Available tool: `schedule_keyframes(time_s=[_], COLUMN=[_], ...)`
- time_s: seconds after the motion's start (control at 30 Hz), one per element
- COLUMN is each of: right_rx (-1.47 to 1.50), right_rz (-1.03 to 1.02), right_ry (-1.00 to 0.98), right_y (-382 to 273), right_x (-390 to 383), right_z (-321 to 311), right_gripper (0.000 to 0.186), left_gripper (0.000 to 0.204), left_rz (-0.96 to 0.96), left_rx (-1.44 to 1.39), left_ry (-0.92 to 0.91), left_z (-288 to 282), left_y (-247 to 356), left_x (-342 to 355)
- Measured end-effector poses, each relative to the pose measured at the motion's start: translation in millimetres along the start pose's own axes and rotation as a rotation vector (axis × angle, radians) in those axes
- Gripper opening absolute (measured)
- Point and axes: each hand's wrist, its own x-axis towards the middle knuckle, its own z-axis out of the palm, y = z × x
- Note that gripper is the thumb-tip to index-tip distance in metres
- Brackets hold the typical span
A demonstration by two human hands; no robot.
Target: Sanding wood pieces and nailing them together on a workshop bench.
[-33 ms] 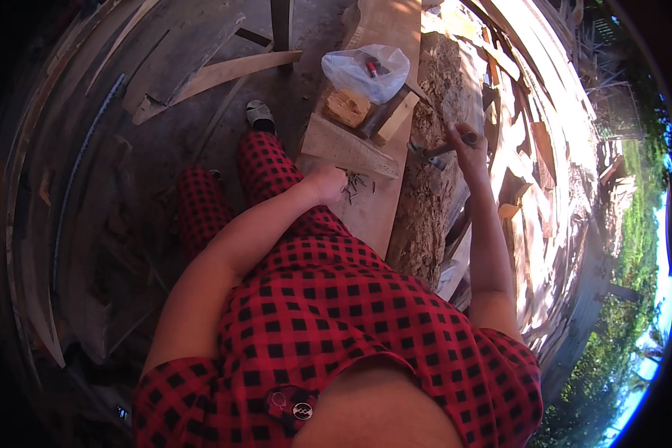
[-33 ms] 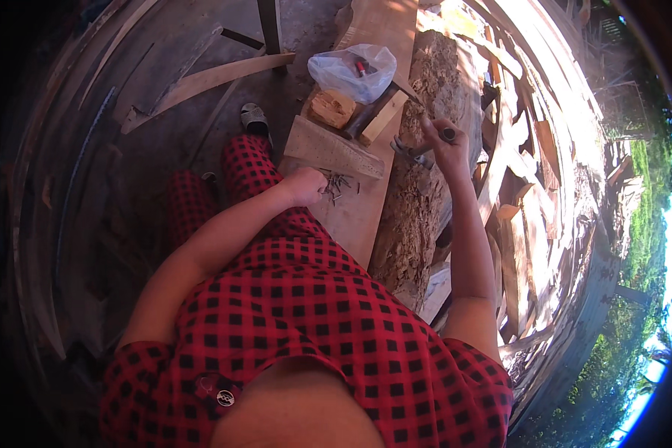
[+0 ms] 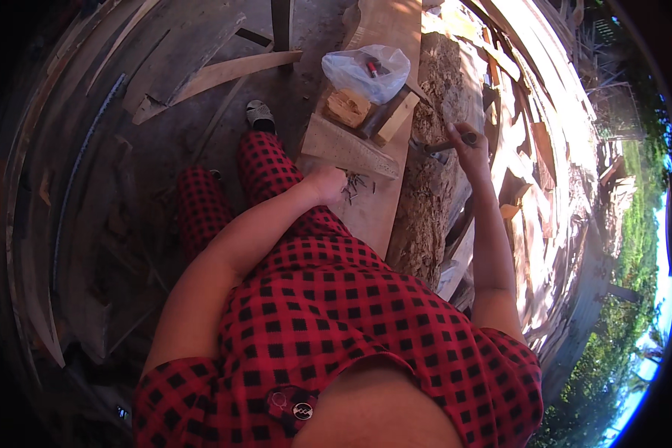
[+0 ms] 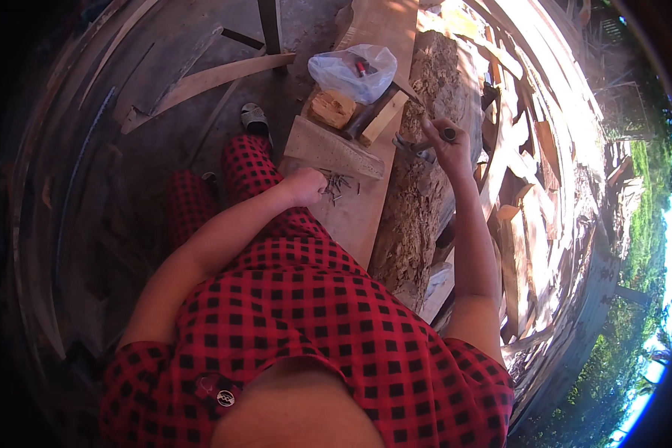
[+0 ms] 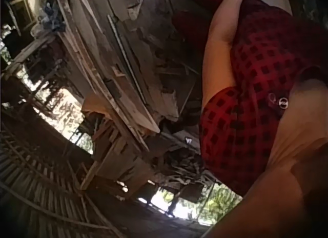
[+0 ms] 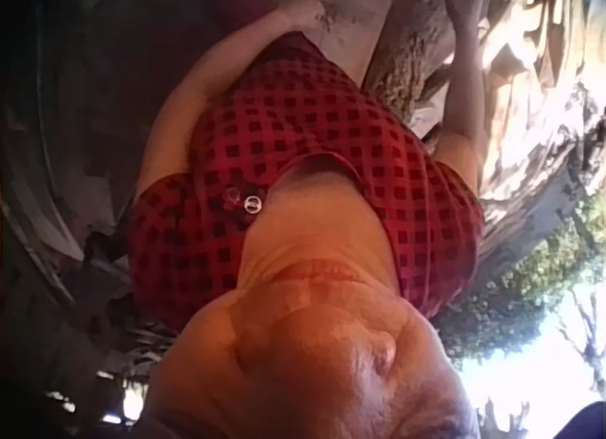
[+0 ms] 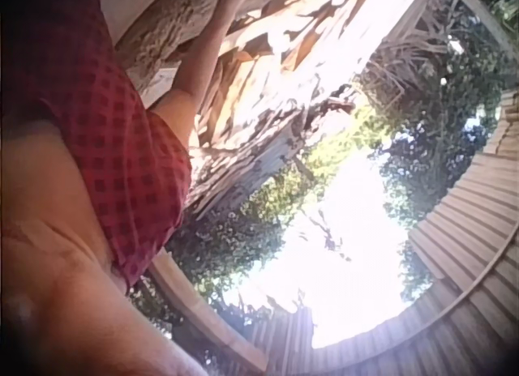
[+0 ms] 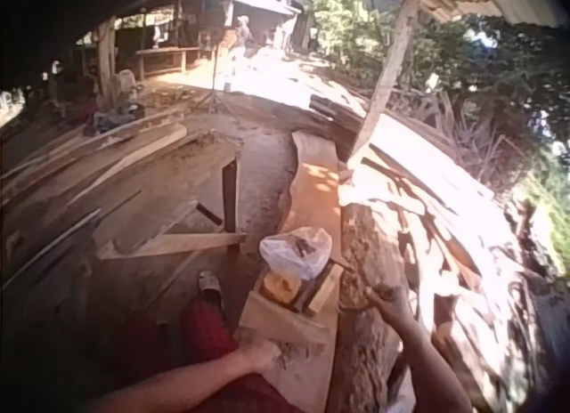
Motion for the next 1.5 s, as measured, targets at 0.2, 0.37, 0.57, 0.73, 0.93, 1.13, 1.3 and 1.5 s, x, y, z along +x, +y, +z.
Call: schedule_keyframes(time_s=[0.2, 0.37, 0.57, 0.73, 0.93, 1.13, 1.3, 1.5], right_rx=[-0.632, -0.773, -0.905, -1.083, -0.738, -0.703, -0.595, -0.718], right_rz=[-0.396, -0.390, -0.296, 0.059, -0.069, -0.194, -0.276, -0.271], right_ry=[-0.061, -0.203, -0.288, -0.627, -0.500, -0.385, -0.312, -0.363], right_y=[53.2, 102.0, 115.0, 83.9, 57.7, 62.8, 70.7, 92.7], right_x=[-18.8, -87.1, -109.9, -93.4, -88.2, -103.2, -100.1, -104.9], right_z=[-3.7, -1.3, 5.8, 8.9, 64.5, 134.5, 144.3, 157.5], right_gripper=[0.033, 0.051, 0.062, 0.062, 0.066, 0.078, 0.079, 0.069], left_gripper=[0.016, 0.029, 0.030, 0.020, 0.020, 0.020, 0.020, 0.016], left_rz=[-0.067, -0.163, -0.336, -0.604, -0.672, -0.661, -0.626, -0.622], left_rx=[-0.015, -0.120, -0.228, -0.552, -0.684, -0.545, -0.190, -0.252], left_ry=[-0.065, 0.000, 0.039, 0.059, 0.057, -0.048, -0.245, -0.362], left_z=[0.2, -6.2, -15.2, -16.9, -6.1, 2.4, -14.5, -15.0], left_y=[-7.9, -9.0, -16.7, -36.0, -50.0, -47.1, -28.2, -19.3], left_x=[6.7, 7.5, 9.8, 14.6, 18.6, 18.5, 19.7, 22.8])
